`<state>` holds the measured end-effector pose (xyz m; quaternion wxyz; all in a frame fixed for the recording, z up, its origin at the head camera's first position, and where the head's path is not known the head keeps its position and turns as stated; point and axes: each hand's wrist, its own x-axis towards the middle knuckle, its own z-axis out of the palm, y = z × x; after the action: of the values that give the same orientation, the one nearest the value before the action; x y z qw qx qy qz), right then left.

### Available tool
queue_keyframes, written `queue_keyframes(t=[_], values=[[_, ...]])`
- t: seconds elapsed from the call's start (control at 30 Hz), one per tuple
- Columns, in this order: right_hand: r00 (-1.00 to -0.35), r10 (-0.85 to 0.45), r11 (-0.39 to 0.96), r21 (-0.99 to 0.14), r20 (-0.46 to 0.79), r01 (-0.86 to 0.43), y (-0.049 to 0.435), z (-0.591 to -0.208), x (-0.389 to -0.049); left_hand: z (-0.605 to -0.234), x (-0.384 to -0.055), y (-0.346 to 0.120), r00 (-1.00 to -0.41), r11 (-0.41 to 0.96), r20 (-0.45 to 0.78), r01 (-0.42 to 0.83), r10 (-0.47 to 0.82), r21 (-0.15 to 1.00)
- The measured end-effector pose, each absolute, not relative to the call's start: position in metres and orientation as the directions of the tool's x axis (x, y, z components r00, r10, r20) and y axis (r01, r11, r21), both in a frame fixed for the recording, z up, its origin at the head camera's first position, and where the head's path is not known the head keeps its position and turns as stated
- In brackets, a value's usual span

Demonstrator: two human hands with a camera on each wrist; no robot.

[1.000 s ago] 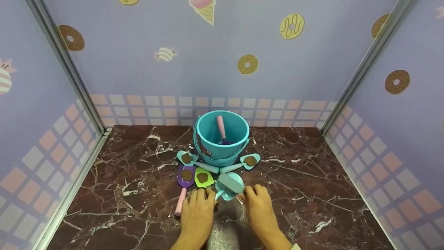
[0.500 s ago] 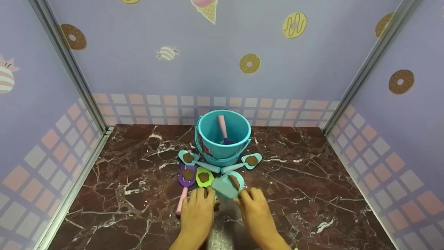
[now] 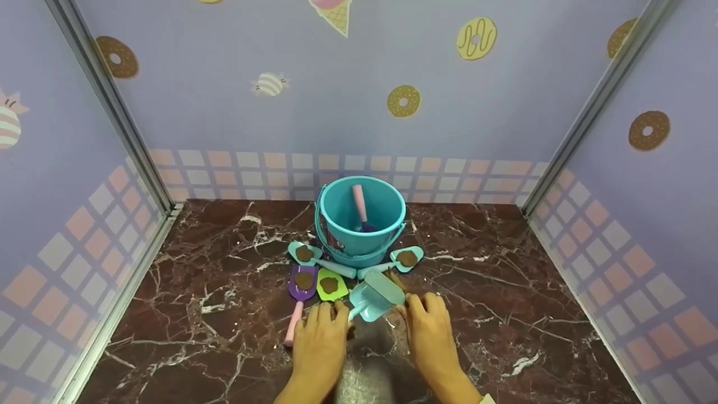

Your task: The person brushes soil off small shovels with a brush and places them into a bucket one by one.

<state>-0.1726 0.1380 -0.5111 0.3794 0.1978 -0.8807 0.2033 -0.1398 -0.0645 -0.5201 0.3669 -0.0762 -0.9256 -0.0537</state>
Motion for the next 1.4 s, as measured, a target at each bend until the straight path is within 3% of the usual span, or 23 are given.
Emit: queue_keyframes(t=[0.27,0.57,0.77,0.9,1.23,1.4], values=[[-0.635,-0.268,0.817,-0.178,0.725,-0.549,0.127,-0.511,-0.159,-0.516,-0.138,-0.062,-0.714,0.982,0.693,0.184,0.102,0.045],[-0.669,-0.162,0.871,-0.213,0.725,-0.443,0.146,-0.513,-0.178,-0.519,-0.137,-0.066,-0.709,0.981,0.696,0.191,0.117,0.029],[-0.644,-0.218,0.823,-0.216,0.733,-0.525,0.134,-0.514,-0.164,-0.515,-0.137,-0.066,-0.731,0.982,0.676,0.182,0.1,0.052],[-0.653,-0.253,0.817,-0.205,0.714,-0.54,0.128,-0.516,-0.155,-0.516,-0.138,-0.067,-0.712,0.981,0.693,0.191,0.111,0.039],[-0.662,-0.17,0.862,-0.216,0.73,-0.458,0.151,-0.514,-0.181,-0.52,-0.138,-0.07,-0.7,0.983,0.703,0.183,0.127,0.004],[-0.638,-0.193,0.832,-0.221,0.745,-0.509,0.143,-0.513,-0.174,-0.519,-0.139,-0.069,-0.709,0.984,0.696,0.175,0.113,0.019]])
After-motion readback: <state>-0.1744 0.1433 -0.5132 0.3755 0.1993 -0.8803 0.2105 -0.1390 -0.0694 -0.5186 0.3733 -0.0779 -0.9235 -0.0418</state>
